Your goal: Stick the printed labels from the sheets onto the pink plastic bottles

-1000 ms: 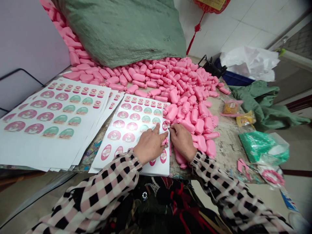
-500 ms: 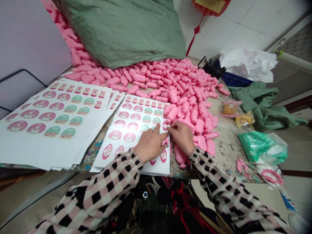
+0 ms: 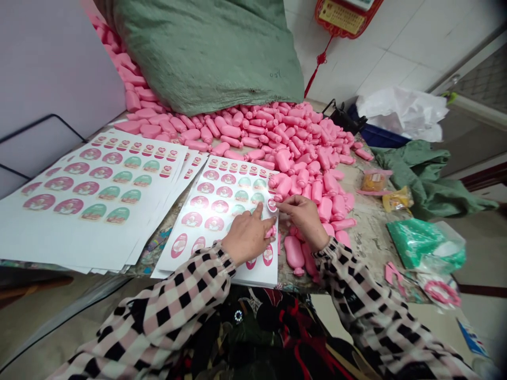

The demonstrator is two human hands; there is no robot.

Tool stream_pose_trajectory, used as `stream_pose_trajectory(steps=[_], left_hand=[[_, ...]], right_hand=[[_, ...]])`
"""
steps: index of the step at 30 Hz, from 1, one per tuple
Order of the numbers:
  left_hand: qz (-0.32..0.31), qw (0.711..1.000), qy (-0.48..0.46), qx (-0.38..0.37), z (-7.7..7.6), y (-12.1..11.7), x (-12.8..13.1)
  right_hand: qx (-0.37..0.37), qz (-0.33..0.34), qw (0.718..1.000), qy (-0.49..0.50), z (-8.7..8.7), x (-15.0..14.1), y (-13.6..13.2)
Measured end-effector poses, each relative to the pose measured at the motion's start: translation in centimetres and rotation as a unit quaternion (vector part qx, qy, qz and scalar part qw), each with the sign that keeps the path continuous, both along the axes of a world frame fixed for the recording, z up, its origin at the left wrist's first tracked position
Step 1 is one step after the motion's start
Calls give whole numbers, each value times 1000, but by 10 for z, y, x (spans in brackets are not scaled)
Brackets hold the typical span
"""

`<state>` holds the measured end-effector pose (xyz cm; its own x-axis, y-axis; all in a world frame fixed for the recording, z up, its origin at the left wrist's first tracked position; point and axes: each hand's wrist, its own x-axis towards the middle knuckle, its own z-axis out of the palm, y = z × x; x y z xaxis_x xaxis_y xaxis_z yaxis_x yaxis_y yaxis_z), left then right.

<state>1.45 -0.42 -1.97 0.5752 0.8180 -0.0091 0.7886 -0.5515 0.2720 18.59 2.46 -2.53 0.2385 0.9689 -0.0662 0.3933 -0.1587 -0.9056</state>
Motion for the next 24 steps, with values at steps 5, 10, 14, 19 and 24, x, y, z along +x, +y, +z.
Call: stream_pose_trajectory(steps=[5,10,14,19,24], left_hand=[[-28,999,-26,-3,1,-1,-5],[-17,993,-104,-48,4,0,-11],[92,938,-298,-155,14,0,-15],[213,545,-680,-441,28,-7,-11],[237,308,-771,-505,35,-14,3]], right_hand=[[-10,16,999,37,8,4,-9],[-10,37,993,114,17,1,-21],[18,54,981,183,33,-5,-35],[46,67,974,212,50,-18,-60],[82,77,980,162,47,-32,-76]])
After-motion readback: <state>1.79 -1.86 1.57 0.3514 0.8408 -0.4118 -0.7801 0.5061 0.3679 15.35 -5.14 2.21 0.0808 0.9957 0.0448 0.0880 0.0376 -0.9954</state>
